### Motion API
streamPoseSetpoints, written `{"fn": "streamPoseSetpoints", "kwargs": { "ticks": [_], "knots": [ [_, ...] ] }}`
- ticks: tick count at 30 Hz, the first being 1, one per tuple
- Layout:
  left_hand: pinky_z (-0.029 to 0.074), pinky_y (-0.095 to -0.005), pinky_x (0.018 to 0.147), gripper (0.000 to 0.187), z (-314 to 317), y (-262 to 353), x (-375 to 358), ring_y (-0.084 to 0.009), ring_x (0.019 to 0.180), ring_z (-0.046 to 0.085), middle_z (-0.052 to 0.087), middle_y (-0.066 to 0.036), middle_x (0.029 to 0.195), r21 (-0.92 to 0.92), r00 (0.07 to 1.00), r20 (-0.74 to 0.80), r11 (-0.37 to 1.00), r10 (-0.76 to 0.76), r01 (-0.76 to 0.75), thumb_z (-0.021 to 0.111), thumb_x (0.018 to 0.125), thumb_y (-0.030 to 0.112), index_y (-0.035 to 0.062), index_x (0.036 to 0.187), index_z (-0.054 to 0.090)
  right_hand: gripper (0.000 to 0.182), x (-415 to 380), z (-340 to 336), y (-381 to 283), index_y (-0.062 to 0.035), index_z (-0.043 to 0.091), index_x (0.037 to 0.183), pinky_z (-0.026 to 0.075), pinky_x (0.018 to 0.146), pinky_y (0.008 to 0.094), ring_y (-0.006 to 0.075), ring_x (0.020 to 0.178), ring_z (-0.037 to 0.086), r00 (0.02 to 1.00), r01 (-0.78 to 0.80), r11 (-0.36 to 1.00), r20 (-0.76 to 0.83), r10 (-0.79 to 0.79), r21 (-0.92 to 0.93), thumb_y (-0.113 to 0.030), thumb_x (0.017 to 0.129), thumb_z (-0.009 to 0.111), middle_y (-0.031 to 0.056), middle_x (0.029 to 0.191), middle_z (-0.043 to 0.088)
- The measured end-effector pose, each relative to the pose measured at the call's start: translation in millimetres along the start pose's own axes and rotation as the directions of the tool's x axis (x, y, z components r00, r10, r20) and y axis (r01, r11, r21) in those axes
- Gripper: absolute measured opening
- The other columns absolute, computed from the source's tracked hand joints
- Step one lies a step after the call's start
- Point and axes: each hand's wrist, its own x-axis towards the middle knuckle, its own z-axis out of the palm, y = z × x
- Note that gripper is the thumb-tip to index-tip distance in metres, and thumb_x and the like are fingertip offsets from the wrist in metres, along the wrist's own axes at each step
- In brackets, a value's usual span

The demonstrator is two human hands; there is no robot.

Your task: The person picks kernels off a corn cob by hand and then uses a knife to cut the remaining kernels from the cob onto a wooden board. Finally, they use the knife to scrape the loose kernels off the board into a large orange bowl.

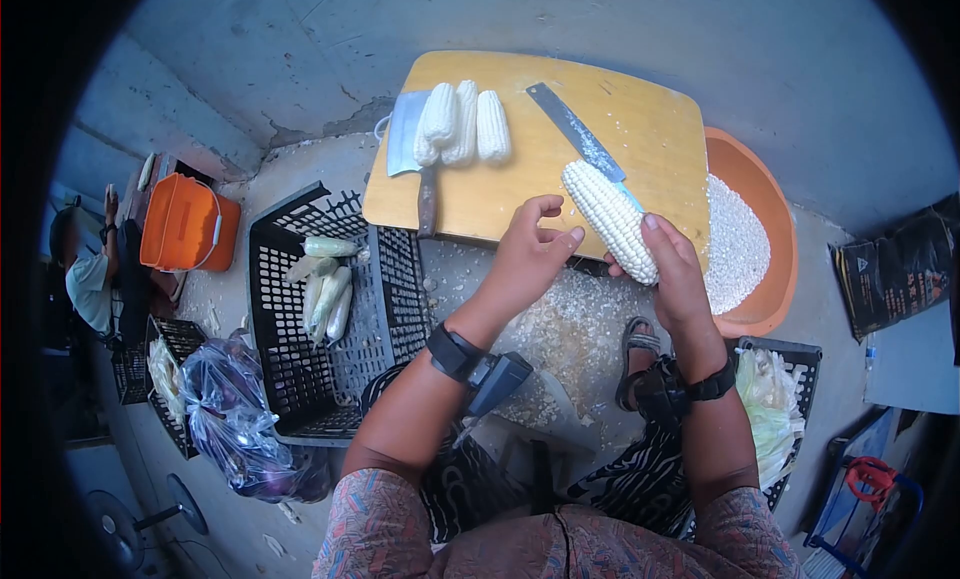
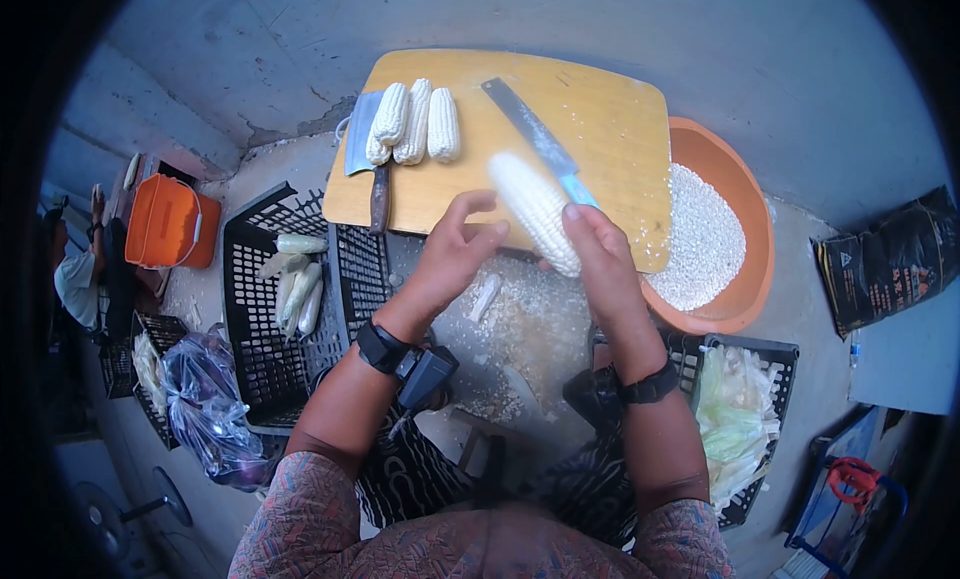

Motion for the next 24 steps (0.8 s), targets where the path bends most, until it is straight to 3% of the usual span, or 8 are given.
{"fn": "streamPoseSetpoints", "kwargs": {
  "ticks": [2,3,5,9,11,14,18,24],
  "knots": [
    [0.047,-0.0237,0.067,0.044,-5.0,12.9,1.5,-0.0130,0.083,0.058,0.059,-0.009,0.099,-0.470,0.985,0.072,0.866,-0.154,0.170,0.059,0.087,0.023,-0.0013,0.120,0.042,0.041,-1.3,2.1,-2.0,0.0039,0.050,0.112,0.049,0.062,0.0251,0.0138,0.068,0.060,0.998,-0.039,0.999,0.044,0.038,0.026,-0.031,0.095,0.040,0.0120,0.085,0.062],
    [0.047,-0.0237,0.067,0.044,-6.3,13.5,2.2,-0.0130,0.083,0.058,0.059,-0.009,0.099,-0.471,0.985,0.072,0.866,-0.154,0.170,0.059,0.087,0.023,-0.0013,0.120,0.042,0.041,-1.9,2.3,-2.4,0.0039,0.050,0.112,0.049,0.062,0.0251,0.0138,0.068,0.060,0.998,-0.039,0.999,0.045,0.038,0.026,-0.031,0.095,0.040,0.0120,0.085,0.062],
    [0.047,-0.0232,0.065,0.038,-8.5,13.6,2.9,-0.0111,0.082,0.058,0.060,-0.008,0.097,-0.640,0.972,0.146,0.731,-0.186,0.236,0.057,0.088,0.020,-0.0014,0.117,0.044,0.040,-2.9,2.2,-2.6,0.0039,0.050,0.112,0.048,0.059,0.0232,0.0127,0.066,0.060,0.989,-0.116,0.993,0.099,0.113,0.026,-0.031,0.095,0.041,0.0116,0.086,0.062],
    [0.046,-0.0221,0.064,0.033,-7.7,9.3,-4.6,-0.0109,0.079,0.058,0.060,-0.007,0.092,-0.664,0.982,0.128,0.723,-0.140,0.190,0.055,0.089,0.017,-0.0018,0.115,0.045,0.039,-10.3,4.3,2.0,0.0038,0.050,0.115,0.047,0.054,0.0211,0.0113,0.064,0.059,0.979,-0.147,0.984,0.124,0.159,-0.101,-0.029,0.093,0.045,0.0095,0.088,0.062],
    [0.046,-0.0217,0.063,0.029,-5.7,12.1,-5.3,-0.0107,0.075,0.058,0.060,-0.006,0.088,-0.588,0.987,0.076,0.792,-0.145,0.162,0.054,0.090,0.018,-0.0015,0.111,0.047,0.037,-16.1,16.3,-4.2,0.0047,0.052,0.113,0.050,0.058,0.0233,0.0098,0.073,0.058,1.000,0.019,0.962,0.018,-0.015,-0.273,-0.022,0.088,0.057,0.0092,0.097,0.060],
    [0.046,-0.0240,0.067,0.023,-7.3,4.3,-2.2,-0.0101,0.072,0.057,0.061,-0.003,0.087,-0.655,0.967,0.108,0.715,-0.230,0.243,0.054,0.090,0.020,0.0030,0.105,0.052,0.039,-13.9,10.9,-5.4,0.0054,0.051,0.114,0.051,0.058,0.0232,0.0094,0.074,0.058,0.999,-0.012,0.986,0.031,0.017,-0.164,-0.019,0.085,0.061,0.0094,0.100,0.059],
    [0.046,-0.0234,0.066,0.018,-11.9,9.2,5.9,-0.0097,0.071,0.057,0.061,-0.003,0.084,-0.701,0.971,0.128,0.675,-0.201,0.232,0.054,0.090,0.018,0.0028,0.100,0.055,0.039,-5.3,6.5,-4.7,0.0044,0.048,0.118,0.048,0.055,0.0208,0.0089,0.068,0.058,0.999,-0.016,0.988,0.028,0.021,-0.155,-0.022,0.090,0.052,0.0080,0.092,0.061],
    [0.044,-0.0210,0.061,0.013,-11.0,11.7,3.9,-0.0077,0.064,0.054,0.059,-0.002,0.076,-0.543,0.978,0.049,0.816,-0.202,0.196,0.054,0.089,0.015,0.0025,0.092,0.058,0.037,-2.1,4.4,3.5,0.0071,0.050,0.114,0.050,0.058,0.0228,0.0097,0.069,0.059,0.999,0.047,0.978,0.025,-0.043,-0.203,-0.022,0.091,0.050,0.0087,0.093,0.061]
  ]
}}
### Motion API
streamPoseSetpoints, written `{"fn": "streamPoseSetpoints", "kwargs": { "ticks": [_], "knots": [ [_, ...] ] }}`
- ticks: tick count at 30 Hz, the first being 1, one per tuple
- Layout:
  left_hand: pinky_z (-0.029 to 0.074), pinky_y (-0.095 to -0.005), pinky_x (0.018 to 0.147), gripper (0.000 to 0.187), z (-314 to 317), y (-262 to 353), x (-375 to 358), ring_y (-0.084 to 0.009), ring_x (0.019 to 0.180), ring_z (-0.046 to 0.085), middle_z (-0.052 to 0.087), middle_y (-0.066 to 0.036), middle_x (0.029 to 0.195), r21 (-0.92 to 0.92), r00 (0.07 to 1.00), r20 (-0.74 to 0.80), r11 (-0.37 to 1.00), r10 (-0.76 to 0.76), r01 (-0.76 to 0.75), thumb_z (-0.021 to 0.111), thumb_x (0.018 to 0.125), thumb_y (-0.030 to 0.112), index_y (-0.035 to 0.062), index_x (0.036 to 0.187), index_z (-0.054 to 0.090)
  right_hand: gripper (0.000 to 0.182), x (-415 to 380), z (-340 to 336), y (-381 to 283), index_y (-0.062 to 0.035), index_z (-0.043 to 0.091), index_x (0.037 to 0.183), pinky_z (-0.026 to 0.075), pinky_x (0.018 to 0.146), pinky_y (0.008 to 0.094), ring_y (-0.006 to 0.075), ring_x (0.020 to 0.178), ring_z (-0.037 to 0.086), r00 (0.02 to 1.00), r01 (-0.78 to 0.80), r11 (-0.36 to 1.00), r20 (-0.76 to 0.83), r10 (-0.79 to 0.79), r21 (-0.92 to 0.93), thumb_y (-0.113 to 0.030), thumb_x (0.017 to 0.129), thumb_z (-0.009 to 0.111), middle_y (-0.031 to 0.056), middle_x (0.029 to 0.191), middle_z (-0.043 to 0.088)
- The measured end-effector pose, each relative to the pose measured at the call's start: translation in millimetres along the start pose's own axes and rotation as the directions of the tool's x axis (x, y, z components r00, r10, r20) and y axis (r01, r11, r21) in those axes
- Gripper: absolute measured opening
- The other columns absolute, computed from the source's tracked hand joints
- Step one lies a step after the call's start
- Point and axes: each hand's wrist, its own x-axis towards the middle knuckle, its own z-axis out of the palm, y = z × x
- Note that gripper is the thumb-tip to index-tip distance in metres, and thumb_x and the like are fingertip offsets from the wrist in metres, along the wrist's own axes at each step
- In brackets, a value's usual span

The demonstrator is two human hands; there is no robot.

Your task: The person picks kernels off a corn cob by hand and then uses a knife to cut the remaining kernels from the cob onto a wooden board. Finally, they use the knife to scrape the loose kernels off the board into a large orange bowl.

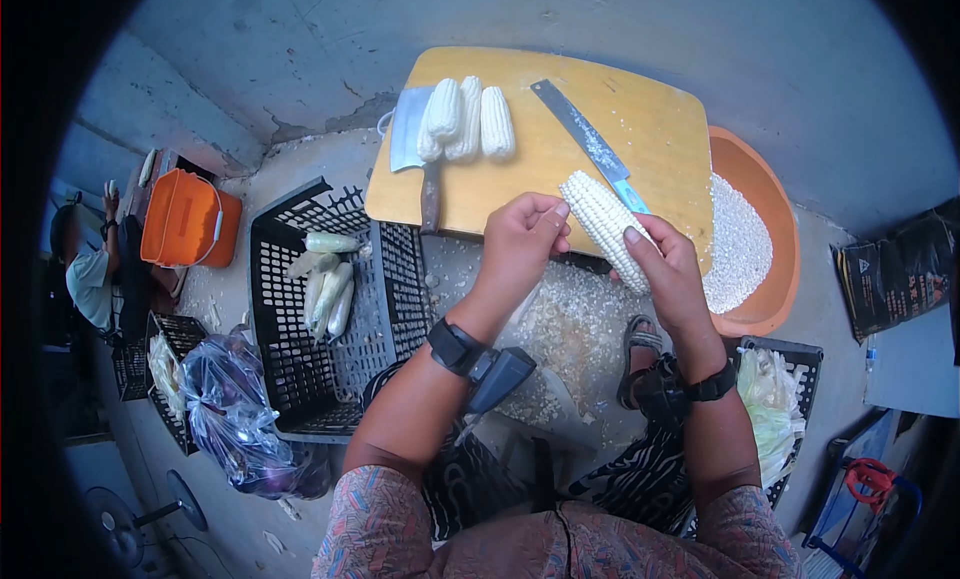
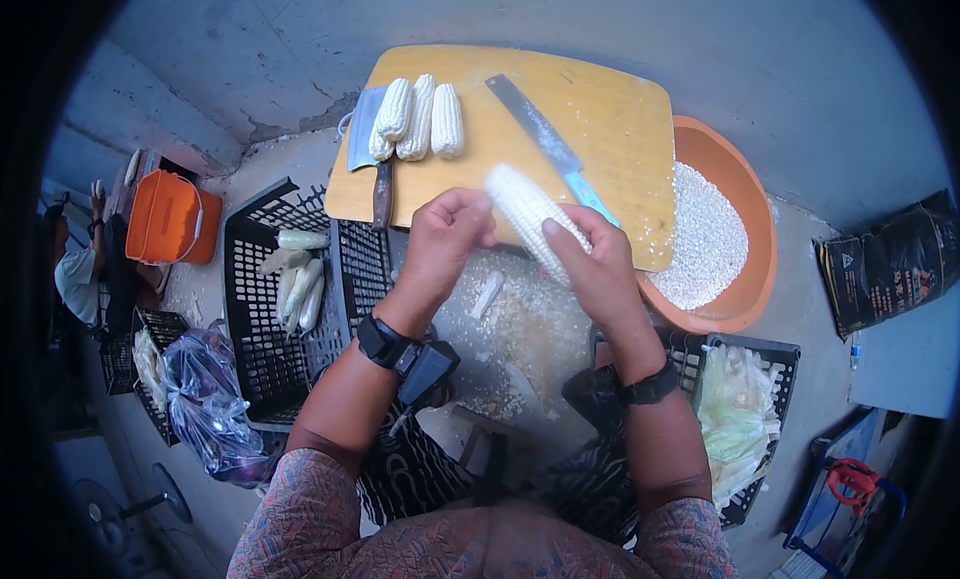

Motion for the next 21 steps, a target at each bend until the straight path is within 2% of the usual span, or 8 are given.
{"fn": "streamPoseSetpoints", "kwargs": {
  "ticks": [5,9,11,15,17,21],
  "knots": [
    [0.041,-0.0200,0.055,0.009,2.2,2.2,-1.6,-0.0067,0.057,0.050,0.055,0.000,0.066,0.159,1.000,0.000,0.987,0.002,-0.002,0.054,0.088,0.011,0.0027,0.086,0.058,0.037,2.8,-3.4,4.3,0.0072,0.050,0.114,0.049,0.061,0.0222,0.0099,0.068,0.059,0.999,0.004,0.998,-0.036,-0.002,0.056,-0.021,0.091,0.049,0.0083,0.092,0.062],
    [0.040,-0.0200,0.054,0.008,0.1,-3.2,1.0,-0.0075,0.058,0.051,0.056,-0.001,0.072,0.175,1.000,-0.013,0.985,-0.004,0.007,0.054,0.087,0.010,0.0030,0.091,0.056,0.036,2.4,-2.1,1.1,0.0071,0.050,0.114,0.048,0.062,0.0219,0.0099,0.068,0.059,0.999,-0.001,0.997,-0.033,0.003,0.072,-0.021,0.091,0.049,0.0082,0.091,0.062],
    [0.041,-0.0211,0.057,0.017,0.8,-5.6,2.3,-0.0085,0.060,0.052,0.056,-0.002,0.081,0.014,0.992,-0.121,1.000,0.028,-0.027,0.053,0.089,0.015,0.0031,0.101,0.054,0.036,1.3,-0.9,0.3,0.0071,0.051,0.114,0.048,0.062,0.0222,0.0099,0.068,0.059,1.000,-0.003,0.998,-0.026,0.004,0.064,-0.021,0.092,0.048,0.0083,0.091,0.062],
    [0.042,-0.0224,0.060,0.026,2.1,1.9,1.3,-0.0093,0.063,0.053,0.057,-0.002,0.090,-0.039,0.992,-0.124,0.999,-0.035,0.031,0.051,0.091,0.022,0.0041,0.109,0.052,0.036,2.7,-2.3,2.7,0.0069,0.050,0.114,0.048,0.063,0.0222,0.0100,0.069,0.059,1.000,0.003,0.997,-0.020,-0.002,0.074,-0.021,0.092,0.048,0.0082,0.092,0.062],
    [0.042,-0.0226,0.062,0.029,4.9,3.9,-0.1,-0.0095,0.064,0.054,0.059,-0.002,0.092,-0.028,0.997,-0.040,0.997,-0.067,0.066,0.050,0.092,0.027,0.0039,0.110,0.053,0.036,3.5,-3.1,5.3,0.0065,0.050,0.115,0.048,0.063,0.0221,0.0099,0.071,0.059,1.000,-0.009,0.998,-0.007,0.010,0.057,-0.021,0.092,0.048,0.0080,0.093,0.062],
    [0.042,-0.0211,0.061,0.025,5.8,1.6,-2.5,-0.0092,0.064,0.054,0.061,-0.002,0.089,-0.039,0.995,0.074,0.996,-0.074,0.077,0.050,0.092,0.026,0.0042,0.103,0.056,0.036,4.1,-2.1,10.3,0.0061,0.050,0.116,0.048,0.065,0.0222,0.0095,0.074,0.059,1.000,0.021,0.999,0.006,-0.021,0.036,-0.021,0.092,0.047,0.0077,0.094,0.062]
  ]
}}
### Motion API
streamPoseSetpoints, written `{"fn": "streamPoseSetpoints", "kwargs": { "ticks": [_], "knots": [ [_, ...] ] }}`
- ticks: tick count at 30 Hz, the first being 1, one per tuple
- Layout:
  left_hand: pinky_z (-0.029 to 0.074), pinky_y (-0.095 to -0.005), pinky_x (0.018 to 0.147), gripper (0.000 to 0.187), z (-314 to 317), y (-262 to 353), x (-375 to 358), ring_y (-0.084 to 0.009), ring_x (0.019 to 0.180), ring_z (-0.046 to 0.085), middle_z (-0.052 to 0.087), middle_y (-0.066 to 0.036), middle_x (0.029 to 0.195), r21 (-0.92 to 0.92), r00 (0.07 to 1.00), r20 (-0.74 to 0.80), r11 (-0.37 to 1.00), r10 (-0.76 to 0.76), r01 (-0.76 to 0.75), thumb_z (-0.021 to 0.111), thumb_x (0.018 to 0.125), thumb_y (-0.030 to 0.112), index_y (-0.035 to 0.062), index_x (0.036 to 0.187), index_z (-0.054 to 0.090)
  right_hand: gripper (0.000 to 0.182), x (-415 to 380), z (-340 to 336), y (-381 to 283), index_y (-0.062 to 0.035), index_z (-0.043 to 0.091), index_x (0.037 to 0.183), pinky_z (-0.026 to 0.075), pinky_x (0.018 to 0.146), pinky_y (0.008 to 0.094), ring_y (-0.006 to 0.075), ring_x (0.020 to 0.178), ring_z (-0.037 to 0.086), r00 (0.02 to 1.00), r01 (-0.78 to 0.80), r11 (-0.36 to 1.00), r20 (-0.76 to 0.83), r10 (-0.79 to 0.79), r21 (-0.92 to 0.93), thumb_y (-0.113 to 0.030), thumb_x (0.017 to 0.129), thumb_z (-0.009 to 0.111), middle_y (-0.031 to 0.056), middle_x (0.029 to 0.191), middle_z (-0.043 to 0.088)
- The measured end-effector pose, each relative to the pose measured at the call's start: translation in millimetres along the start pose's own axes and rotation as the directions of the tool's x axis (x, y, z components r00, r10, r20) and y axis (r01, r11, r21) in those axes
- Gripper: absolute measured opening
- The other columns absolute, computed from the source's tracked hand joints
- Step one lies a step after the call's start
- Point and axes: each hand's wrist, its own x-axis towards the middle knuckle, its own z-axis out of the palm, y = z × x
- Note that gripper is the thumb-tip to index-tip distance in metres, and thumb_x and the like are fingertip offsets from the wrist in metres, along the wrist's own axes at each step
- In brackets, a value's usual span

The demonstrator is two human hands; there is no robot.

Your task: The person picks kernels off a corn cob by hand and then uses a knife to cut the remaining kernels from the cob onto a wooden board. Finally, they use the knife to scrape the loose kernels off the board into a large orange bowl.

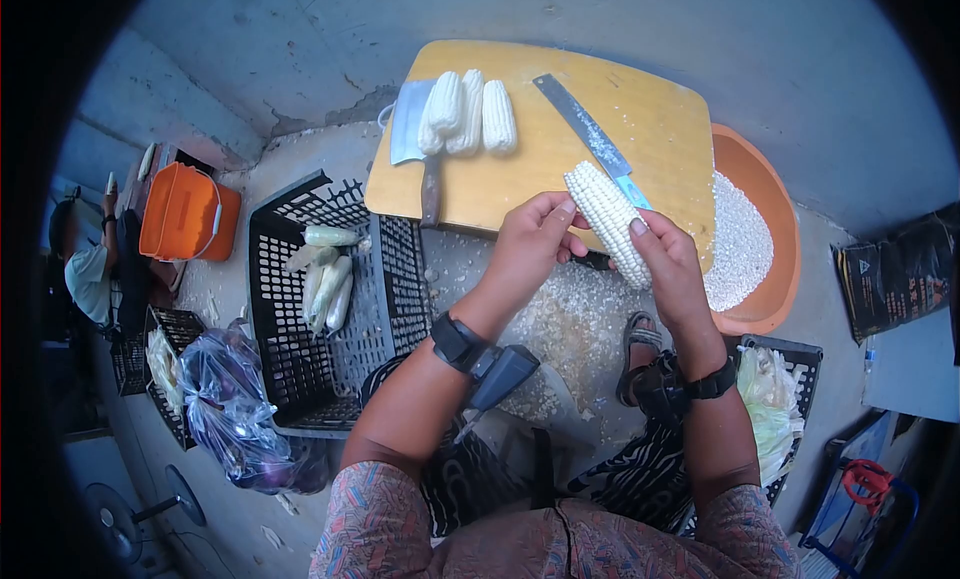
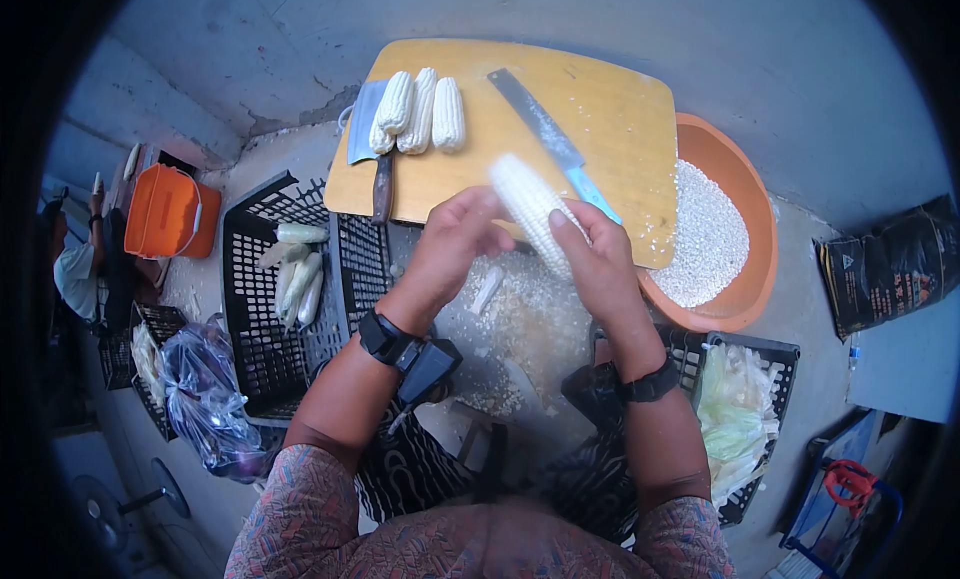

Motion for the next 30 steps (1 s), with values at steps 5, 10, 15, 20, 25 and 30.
{"fn": "streamPoseSetpoints", "kwargs": {
  "ticks": [5,10,15,20,25,30],
  "knots": [
    [0.038,-0.0189,0.053,0.017,-3.2,-5.3,0.3,-0.0060,0.056,0.048,0.054,0.001,0.066,0.074,1.000,0.011,0.997,-0.012,0.011,0.052,0.091,0.019,0.0041,0.088,0.060,0.037,1.7,-3.2,3.0,0.0060,0.049,0.118,0.047,0.070,0.0221,0.0091,0.078,0.059,1.000,0.020,0.999,0.001,-0.020,-0.047,-0.022,0.093,0.046,0.0079,0.097,0.062],
    [0.036,-0.0186,0.052,0.014,-2.7,-5.5,1.4,-0.0039,0.056,0.044,0.052,0.003,0.065,0.194,0.999,-0.008,0.980,0.032,-0.030,0.052,0.090,0.014,0.0033,0.086,0.060,0.039,3.1,-3.0,7.2,0.0067,0.047,0.119,0.048,0.070,0.0230,0.0101,0.080,0.059,1.000,0.017,1.000,-0.023,-0.017,-0.022,-0.022,0.093,0.045,0.0095,0.100,0.061],
    [0.037,-0.0179,0.055,0.013,-3.0,-8.0,1.3,-0.0020,0.061,0.044,0.052,0.005,0.070,0.351,0.992,-0.001,0.929,0.125,-0.117,0.050,0.089,0.011,0.0027,0.086,0.059,0.039,2.9,-0.6,8.1,0.0073,0.045,0.121,0.050,0.069,0.0251,0.0118,0.081,0.060,0.997,0.006,0.999,-0.079,-0.003,0.040,-0.021,0.094,0.044,0.0118,0.102,0.061],
    [0.039,-0.0188,0.060,0.012,-5.5,-9.4,1.4,-0.0024,0.067,0.045,0.053,0.005,0.073,0.409,0.990,0.051,0.901,0.134,-0.143,0.050,0.088,0.010,0.0021,0.084,0.058,0.038,3.3,-1.3,7.4,0.0068,0.045,0.121,0.051,0.068,0.0255,0.0135,0.078,0.061,0.995,-0.014,0.997,-0.094,0.022,0.082,-0.020,0.094,0.043,0.0127,0.101,0.061],
    [0.040,-0.0202,0.062,0.012,-4.2,-5.7,-3.6,-0.0030,0.068,0.047,0.053,0.005,0.072,0.469,0.991,0.097,0.873,0.097,-0.132,0.050,0.088,0.010,0.0015,0.083,0.057,0.039,5.1,-2.7,4.5,0.0064,0.046,0.120,0.050,0.065,0.0257,0.0147,0.075,0.061,0.991,0.000,0.990,-0.136,0.019,0.138,-0.022,0.094,0.043,0.0121,0.098,0.062],
    [0.041,-0.0215,0.063,0.014,-7.0,-1.6,-8.2,-0.0048,0.069,0.048,0.055,0.002,0.073,0.553,0.977,0.213,0.825,-0.004,-0.117,0.052,0.088,0.014,0.0016,0.084,0.057,0.039,5.9,-4.9,-9.4,0.0057,0.047,0.119,0.050,0.066,0.0260,0.0150,0.075,0.061,0.977,-0.017,0.973,-0.201,0.065,0.229,-0.024,0.094,0.042,0.0116,0.097,0.062]
  ]
}}
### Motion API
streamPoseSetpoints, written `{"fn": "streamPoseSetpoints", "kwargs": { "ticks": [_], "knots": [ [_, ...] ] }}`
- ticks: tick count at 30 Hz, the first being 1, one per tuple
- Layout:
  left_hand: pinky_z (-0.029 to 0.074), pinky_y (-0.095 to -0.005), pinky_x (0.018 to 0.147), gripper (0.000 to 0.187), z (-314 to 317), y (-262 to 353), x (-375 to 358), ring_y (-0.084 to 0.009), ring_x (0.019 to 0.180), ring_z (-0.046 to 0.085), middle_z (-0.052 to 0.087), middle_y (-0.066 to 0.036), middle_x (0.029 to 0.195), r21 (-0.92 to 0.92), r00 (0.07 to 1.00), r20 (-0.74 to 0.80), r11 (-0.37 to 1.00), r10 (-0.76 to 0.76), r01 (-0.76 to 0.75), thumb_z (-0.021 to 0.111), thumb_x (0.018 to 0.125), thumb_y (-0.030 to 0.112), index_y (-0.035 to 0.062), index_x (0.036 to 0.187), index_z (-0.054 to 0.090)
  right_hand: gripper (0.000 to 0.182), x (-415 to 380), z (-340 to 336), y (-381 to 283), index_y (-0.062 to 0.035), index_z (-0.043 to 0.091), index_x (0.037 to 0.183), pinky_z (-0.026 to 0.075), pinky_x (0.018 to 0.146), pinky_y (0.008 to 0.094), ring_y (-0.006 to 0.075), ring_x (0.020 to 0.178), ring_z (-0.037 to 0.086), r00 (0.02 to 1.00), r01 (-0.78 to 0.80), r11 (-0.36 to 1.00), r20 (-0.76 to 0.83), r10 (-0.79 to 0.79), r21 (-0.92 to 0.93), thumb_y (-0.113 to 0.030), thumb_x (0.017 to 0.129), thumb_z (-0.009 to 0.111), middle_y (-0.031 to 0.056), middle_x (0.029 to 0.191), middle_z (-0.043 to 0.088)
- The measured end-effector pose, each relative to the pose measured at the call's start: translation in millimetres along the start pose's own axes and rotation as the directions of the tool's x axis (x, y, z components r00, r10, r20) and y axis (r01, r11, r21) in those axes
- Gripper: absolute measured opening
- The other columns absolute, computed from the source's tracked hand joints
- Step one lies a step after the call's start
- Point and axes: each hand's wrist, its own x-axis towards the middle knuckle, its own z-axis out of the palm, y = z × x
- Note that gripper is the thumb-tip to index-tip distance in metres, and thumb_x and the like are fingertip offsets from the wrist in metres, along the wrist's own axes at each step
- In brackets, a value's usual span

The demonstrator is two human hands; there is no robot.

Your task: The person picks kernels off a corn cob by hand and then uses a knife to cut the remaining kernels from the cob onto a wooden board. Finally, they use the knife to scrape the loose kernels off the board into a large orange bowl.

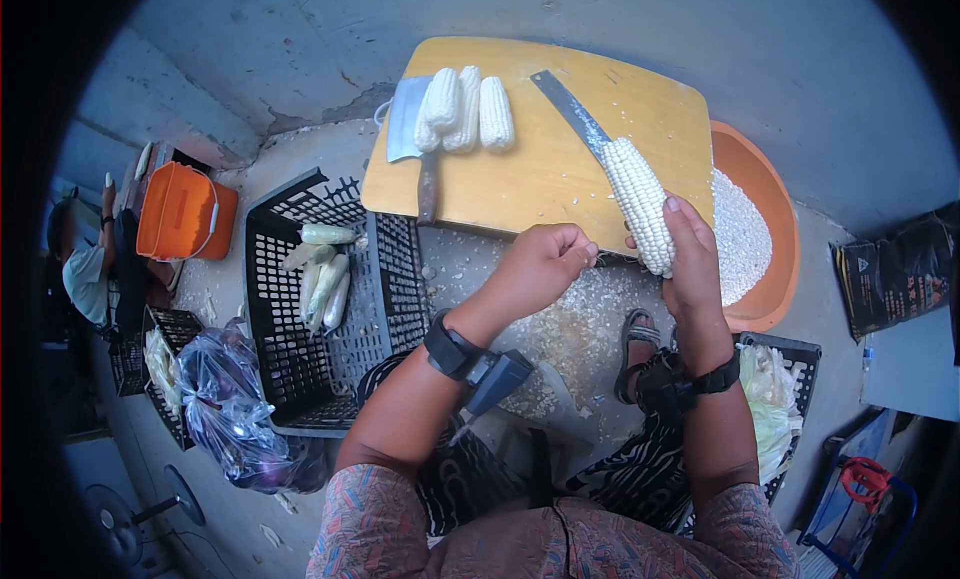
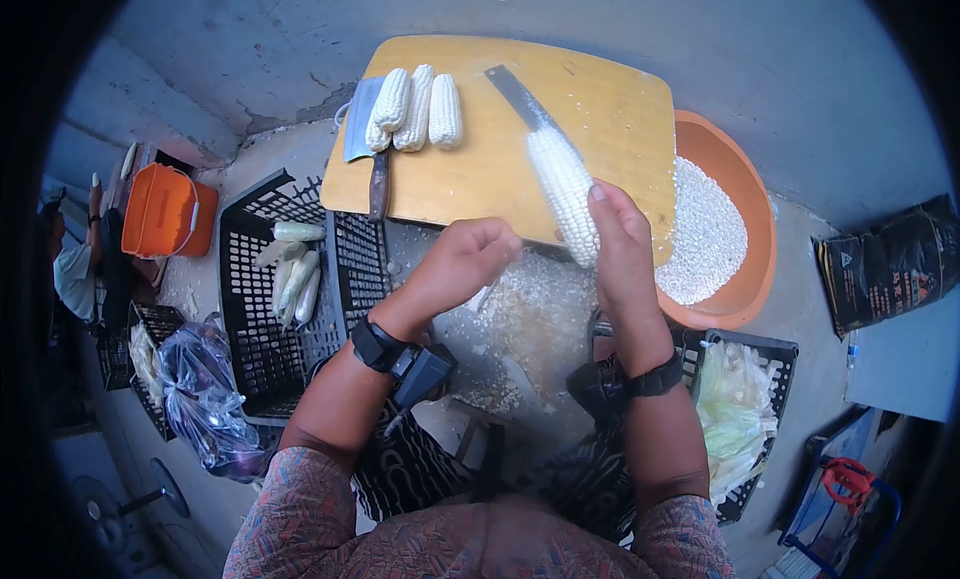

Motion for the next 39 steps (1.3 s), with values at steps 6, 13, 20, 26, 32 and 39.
{"fn": "streamPoseSetpoints", "kwargs": {
  "ticks": [6,13,20,26,32,39],
  "knots": [
    [0.044,-0.0233,0.065,0.015,8.1,-6.4,-1.6,-0.0095,0.070,0.054,0.058,0.000,0.074,0.327,0.937,-0.085,0.897,0.340,-0.296,0.061,0.084,0.016,0.0022,0.087,0.056,0.035,-1.7,-0.7,8.9,0.0041,0.047,0.119,0.050,0.069,0.0254,0.0132,0.082,0.060,0.998,0.048,0.995,0.034,-0.045,-0.090,-0.020,0.093,0.045,0.0108,0.100,0.061],
    [0.044,-0.0206,0.064,0.016,9.4,2.1,0.4,-0.0071,0.069,0.054,0.059,0.000,0.077,-0.201,0.997,-0.059,0.979,-0.040,0.028,0.061,0.086,0.018,0.0028,0.086,0.058,0.032,-12.2,15.0,13.1,0.0021,0.049,0.115,0.044,0.075,0.0236,0.0108,0.088,0.055,0.975,0.219,0.940,0.081,-0.205,-0.262,-0.014,0.088,0.055,0.0099,0.097,0.060],
    [0.040,-0.0198,0.058,0.020,6.5,-1.6,1.2,-0.0064,0.061,0.049,0.055,0.001,0.068,-0.352,0.988,-0.149,0.936,-0.042,-0.014,0.053,0.090,0.019,0.0027,0.079,0.057,0.034,-8.1,12.6,16.4,0.0025,0.048,0.116,0.044,0.075,0.0233,0.0110,0.088,0.055,0.985,0.170,0.964,0.072,-0.158,-0.204,-0.016,0.088,0.054,0.0101,0.097,0.060],
    [0.038,-0.0199,0.056,0.022,-6.7,-8.0,4.5,-0.0054,0.060,0.047,0.053,0.001,0.065,-0.201,0.963,-0.214,0.972,-0.164,0.121,0.051,0.090,0.020,0.0032,0.078,0.057,0.034,-3.5,4.1,10.1,0.0039,0.045,0.119,0.050,0.073,0.0253,0.0128,0.085,0.060,0.995,0.094,0.989,0.043,-0.089,-0.114,-0.018,0.093,0.045,0.0107,0.103,0.059],
    [0.041,-0.0196,0.063,0.015,8.1,0.2,3.1,-0.0030,0.070,0.050,0.059,0.003,0.077,-0.250,0.977,-0.208,0.964,0.043,-0.096,0.057,0.089,0.017,0.0026,0.085,0.059,0.034,-7.3,7.9,10.3,0.0029,0.048,0.117,0.043,0.074,0.0216,0.0093,0.087,0.055,0.991,0.132,0.983,0.038,-0.128,-0.126,-0.017,0.090,0.053,0.0086,0.096,0.060],
    [0.038,-0.0168,0.053,0.011,14.5,0.9,3.1,-0.0017,0.061,0.047,0.057,0.002,0.070,-0.378,0.963,-0.267,0.921,-0.012,-0.093,0.062,0.084,0.010,-0.0008,0.083,0.060,0.032,-13.7,16.0,12.9,0.0020,0.050,0.112,0.044,0.078,0.0266,0.0144,0.089,0.057,0.951,0.308,0.881,0.092,-0.295,-0.360,-0.017,0.087,0.055,0.0127,0.096,0.061]
  ]
}}
